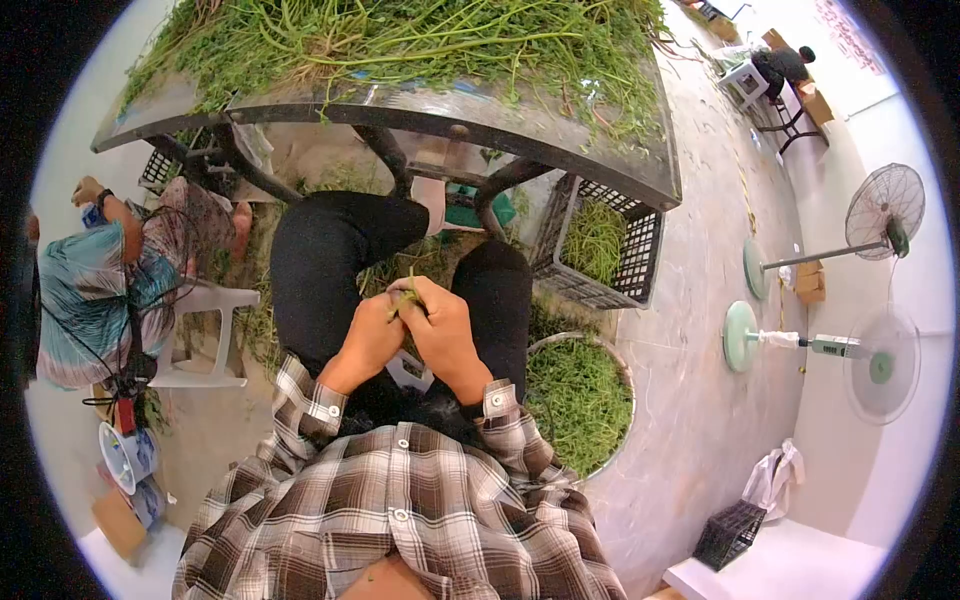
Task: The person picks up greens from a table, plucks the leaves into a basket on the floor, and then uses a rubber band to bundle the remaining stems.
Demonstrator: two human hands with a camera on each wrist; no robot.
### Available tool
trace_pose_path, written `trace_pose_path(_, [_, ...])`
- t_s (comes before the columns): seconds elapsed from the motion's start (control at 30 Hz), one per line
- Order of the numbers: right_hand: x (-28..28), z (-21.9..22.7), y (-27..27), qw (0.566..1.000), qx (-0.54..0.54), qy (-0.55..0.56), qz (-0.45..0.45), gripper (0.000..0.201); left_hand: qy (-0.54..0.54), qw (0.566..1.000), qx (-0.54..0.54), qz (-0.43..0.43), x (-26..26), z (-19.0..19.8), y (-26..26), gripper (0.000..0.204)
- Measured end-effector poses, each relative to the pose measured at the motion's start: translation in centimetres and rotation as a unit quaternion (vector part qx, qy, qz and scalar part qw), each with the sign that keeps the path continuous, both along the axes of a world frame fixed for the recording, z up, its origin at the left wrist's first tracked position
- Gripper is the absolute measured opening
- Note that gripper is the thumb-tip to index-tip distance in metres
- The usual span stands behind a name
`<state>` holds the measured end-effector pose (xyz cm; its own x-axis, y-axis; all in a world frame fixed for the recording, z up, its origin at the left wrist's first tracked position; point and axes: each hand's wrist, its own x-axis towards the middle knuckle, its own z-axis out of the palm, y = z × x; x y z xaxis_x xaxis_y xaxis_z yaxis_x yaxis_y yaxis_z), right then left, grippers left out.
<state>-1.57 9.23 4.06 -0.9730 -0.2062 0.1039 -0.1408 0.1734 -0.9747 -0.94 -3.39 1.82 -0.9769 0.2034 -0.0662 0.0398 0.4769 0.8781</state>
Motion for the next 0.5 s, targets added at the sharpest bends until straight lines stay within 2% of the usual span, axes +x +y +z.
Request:
trace_pose_path(0.03, [0.0,-0.2,0.0,1.0,0.0,0.001,0.0,0.017,-0.043,0.999,0.0,-0.002,0.0,0.4,0.2,0.015])
trace_pose_path(0.07, [0.0,-0.4,0.1,0.998,0.044,0.034,-0.028,0.014,-0.042,0.999,0.0,-0.002,0.0,-0.1,0.4,0.015])
trace_pose_path(0.1, [0.0,-0.6,0.0,0.992,0.088,0.067,-0.055,0.013,0.007,1.0,0.019,-0.015,0.0,-0.5,0.7,0.015])
trace_pose_path(0.13, [-0.2,-0.8,0.1,0.992,0.088,0.068,-0.055,0.013,0.056,0.997,0.038,-0.028,-0.1,-0.8,0.9,0.016])
trace_pose_path(0.23, [-1.2,-1.8,1.0,0.984,0.121,0.105,-0.076,0.011,0.032,0.998,0.003,-0.054,-0.4,0.0,0.8,0.019])
trace_pose_path(0.3, [-2.6,-3.3,2.3,0.951,0.18,0.168,-0.186,0.015,0.001,0.997,-0.016,-0.072,0.1,0.8,0.6,0.021])
trace_pose_path(0.37, [-5.1,-5.0,8.2,0.936,0.165,0.045,-0.308,0.019,-0.03,0.995,-0.035,-0.091,0.8,0.8,0.3,0.023])
trace_pose_path(0.4, [-5.4,-3.7,10.6,0.943,-0.025,-0.021,-0.332,0.019,-0.092,0.992,0.039,-0.079,1.3,0.4,0.0,0.024])
trace_pose_path(0.43, [-5.5,-2.5,11.9,0.91,-0.216,-0.087,-0.343,0.019,-0.154,0.979,0.112,-0.067,1.5,0.1,-0.4,0.025])
trace_pose_path(0.5, [-5.2,-2.9,13.0,0.906,-0.244,-0.092,-0.334,0.017,-0.183,0.949,0.257,0.016,0.8,0.0,-0.8,0.024])
